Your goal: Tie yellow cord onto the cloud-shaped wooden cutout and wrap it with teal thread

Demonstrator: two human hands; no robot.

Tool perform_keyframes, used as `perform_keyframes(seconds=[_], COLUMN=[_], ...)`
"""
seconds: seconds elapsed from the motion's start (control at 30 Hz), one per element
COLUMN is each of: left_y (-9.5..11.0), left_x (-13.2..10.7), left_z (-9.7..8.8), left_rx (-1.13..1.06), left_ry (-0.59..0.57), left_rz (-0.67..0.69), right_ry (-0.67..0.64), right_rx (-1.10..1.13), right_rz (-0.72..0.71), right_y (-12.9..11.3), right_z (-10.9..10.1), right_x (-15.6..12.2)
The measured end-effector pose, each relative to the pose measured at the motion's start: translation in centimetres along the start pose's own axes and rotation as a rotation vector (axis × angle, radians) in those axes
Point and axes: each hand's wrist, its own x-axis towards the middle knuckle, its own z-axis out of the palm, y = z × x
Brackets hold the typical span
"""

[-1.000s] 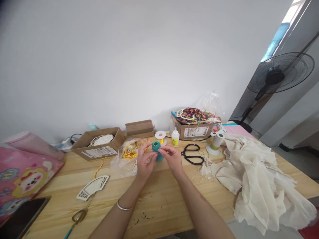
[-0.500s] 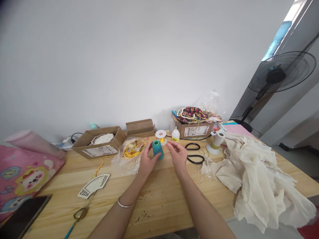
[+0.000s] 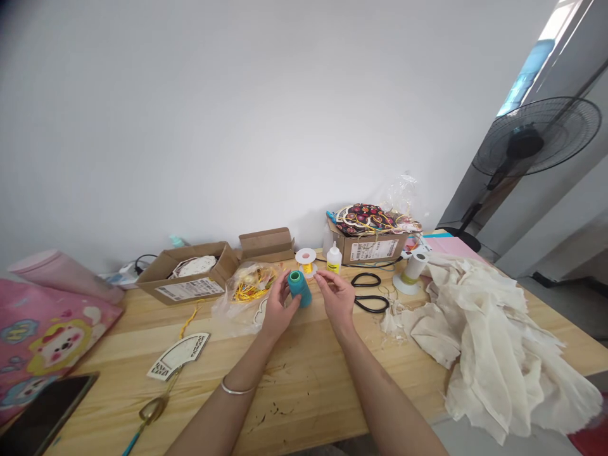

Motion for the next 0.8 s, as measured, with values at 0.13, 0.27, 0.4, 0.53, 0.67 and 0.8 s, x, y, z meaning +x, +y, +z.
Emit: perform_keyframes(seconds=[0.13, 0.27, 0.4, 0.53, 0.67, 0.8], left_y=[0.0, 0.0, 0.1, 0.4, 0.7, 0.7], left_x=[-0.1, -0.2, -0.2, -0.3, -0.3, -0.1], left_z=[-0.1, -0.1, 0.1, 0.3, 0.3, 0.3], left_rx=[0.001, 0.017, 0.017, -0.017, -0.030, -0.009], left_ry=[-0.050, -0.098, -0.073, -0.086, -0.123, -0.150], left_rz=[0.015, 0.025, -0.012, -0.017, 0.018, 0.032], right_ry=[-0.026, -0.091, -0.152, -0.159, -0.161, -0.176], right_rx=[-0.026, -0.051, -0.105, -0.148, -0.178, -0.216], right_rz=[-0.098, -0.189, -0.243, -0.305, -0.363, -0.439], right_y=[0.3, 0.7, 0.6, 0.2, -0.1, -0.4], right_z=[0.0, 0.0, -0.2, -0.3, -0.2, -0.4], right_x=[-0.1, -0.2, -0.4, -0.4, -0.4, -0.2])
